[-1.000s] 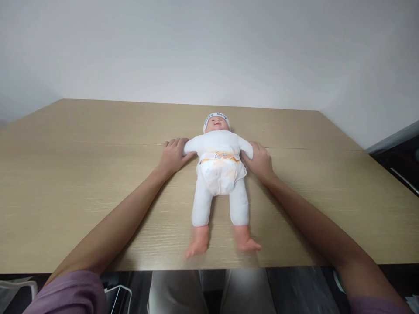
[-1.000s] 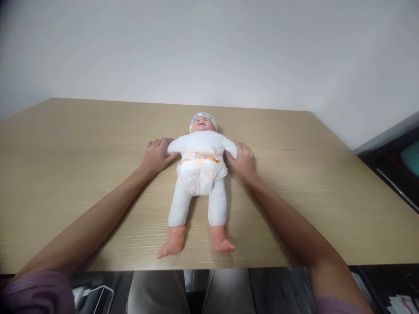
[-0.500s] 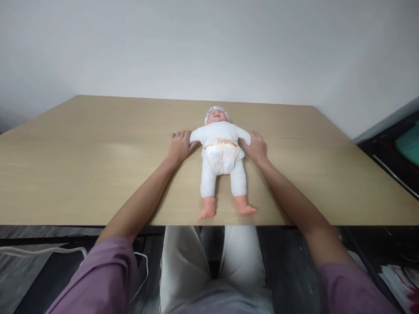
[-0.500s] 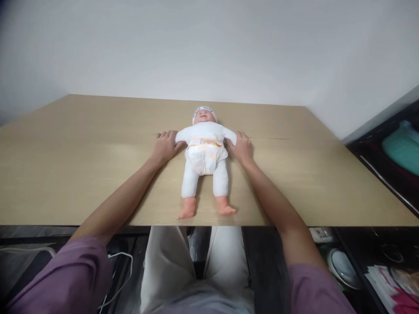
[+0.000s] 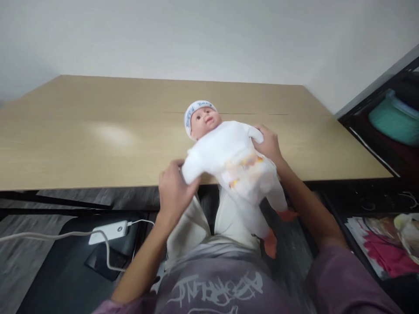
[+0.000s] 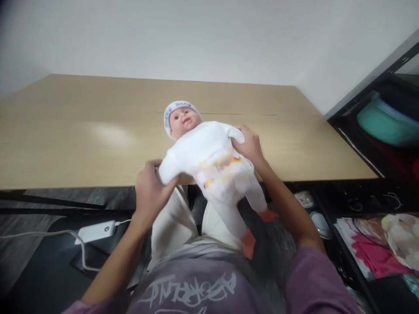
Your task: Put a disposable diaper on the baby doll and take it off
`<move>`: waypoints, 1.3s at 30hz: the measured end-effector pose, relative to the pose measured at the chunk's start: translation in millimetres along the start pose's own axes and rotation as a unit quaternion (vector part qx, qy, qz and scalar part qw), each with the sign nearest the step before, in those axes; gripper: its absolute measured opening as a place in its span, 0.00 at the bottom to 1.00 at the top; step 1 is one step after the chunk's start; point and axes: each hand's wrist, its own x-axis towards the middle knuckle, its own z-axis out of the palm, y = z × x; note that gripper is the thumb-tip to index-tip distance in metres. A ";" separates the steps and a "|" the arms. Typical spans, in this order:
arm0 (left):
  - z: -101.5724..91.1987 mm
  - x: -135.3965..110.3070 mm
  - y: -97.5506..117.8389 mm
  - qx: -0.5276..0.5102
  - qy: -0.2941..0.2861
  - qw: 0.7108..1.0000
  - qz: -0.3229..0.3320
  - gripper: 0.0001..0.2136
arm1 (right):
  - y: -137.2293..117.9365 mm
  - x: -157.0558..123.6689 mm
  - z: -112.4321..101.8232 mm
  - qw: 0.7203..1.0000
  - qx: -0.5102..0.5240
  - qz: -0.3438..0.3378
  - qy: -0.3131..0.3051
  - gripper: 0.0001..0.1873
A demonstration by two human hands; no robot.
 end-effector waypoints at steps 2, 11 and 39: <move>-12.0 -70.1 6.5 -0.032 -0.034 0.999 -0.019 0.26 | -11.3 -40.5 -26.1 1.000 0.004 -0.023 -0.020 0.16; -57.4 -268.9 -2.1 -0.124 -0.171 0.977 -0.029 0.23 | -81.0 -189.1 -73.3 0.978 0.075 -0.100 -0.167 0.15; -11.7 -172.0 59.7 -0.227 -0.328 0.874 0.278 0.12 | -80.1 -269.6 -36.7 0.936 0.212 0.048 -0.277 0.14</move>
